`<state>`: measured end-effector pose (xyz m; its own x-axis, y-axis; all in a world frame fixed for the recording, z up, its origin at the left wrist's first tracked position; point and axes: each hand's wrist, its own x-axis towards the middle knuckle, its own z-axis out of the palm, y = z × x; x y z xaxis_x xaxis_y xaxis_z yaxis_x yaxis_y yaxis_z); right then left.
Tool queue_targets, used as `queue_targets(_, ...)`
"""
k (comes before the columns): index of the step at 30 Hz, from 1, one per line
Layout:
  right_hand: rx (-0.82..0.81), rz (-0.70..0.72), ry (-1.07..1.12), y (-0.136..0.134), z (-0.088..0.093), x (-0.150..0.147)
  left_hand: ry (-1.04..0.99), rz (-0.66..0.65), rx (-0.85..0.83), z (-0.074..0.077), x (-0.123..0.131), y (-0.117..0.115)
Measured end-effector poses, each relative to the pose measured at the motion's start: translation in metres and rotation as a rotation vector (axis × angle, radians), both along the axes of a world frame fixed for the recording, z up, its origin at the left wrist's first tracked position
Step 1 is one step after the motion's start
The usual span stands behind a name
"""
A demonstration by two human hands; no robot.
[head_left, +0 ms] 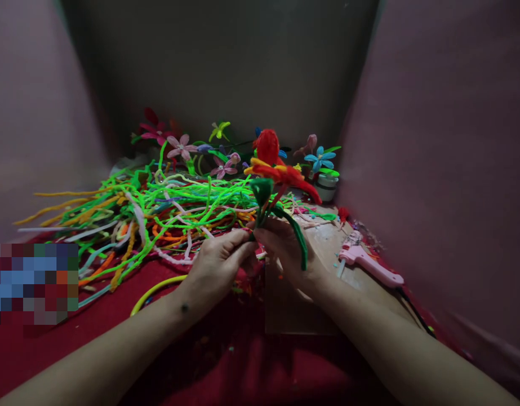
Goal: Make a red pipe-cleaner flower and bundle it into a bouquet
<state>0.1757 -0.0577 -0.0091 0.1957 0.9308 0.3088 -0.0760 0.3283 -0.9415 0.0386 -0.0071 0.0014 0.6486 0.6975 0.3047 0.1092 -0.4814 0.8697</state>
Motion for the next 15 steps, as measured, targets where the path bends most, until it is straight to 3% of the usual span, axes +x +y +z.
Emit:
queue_targets(7,-0.011,0.159,0.047,-0.0006,-0.0013,0.0048,-0.273,-0.376,-0.759,0.0016,0.0024,-0.0002)
queue_targets(9,0.003,0.19,0.033,-0.0021,-0.0017,0.004,-0.337,-0.494,-0.905,-0.0007,0.0025,-0.0001)
queue_targets(12,0.013,0.142,-0.01,-0.0046,0.0019,0.0018,-0.301,-0.539,-0.865,-0.0012,0.0012,0.0019)
queue_targets(15,0.004,0.022,-0.058,-0.0049,0.005,0.0012,-0.121,-0.344,-0.492,0.0031,-0.0005,0.0023)
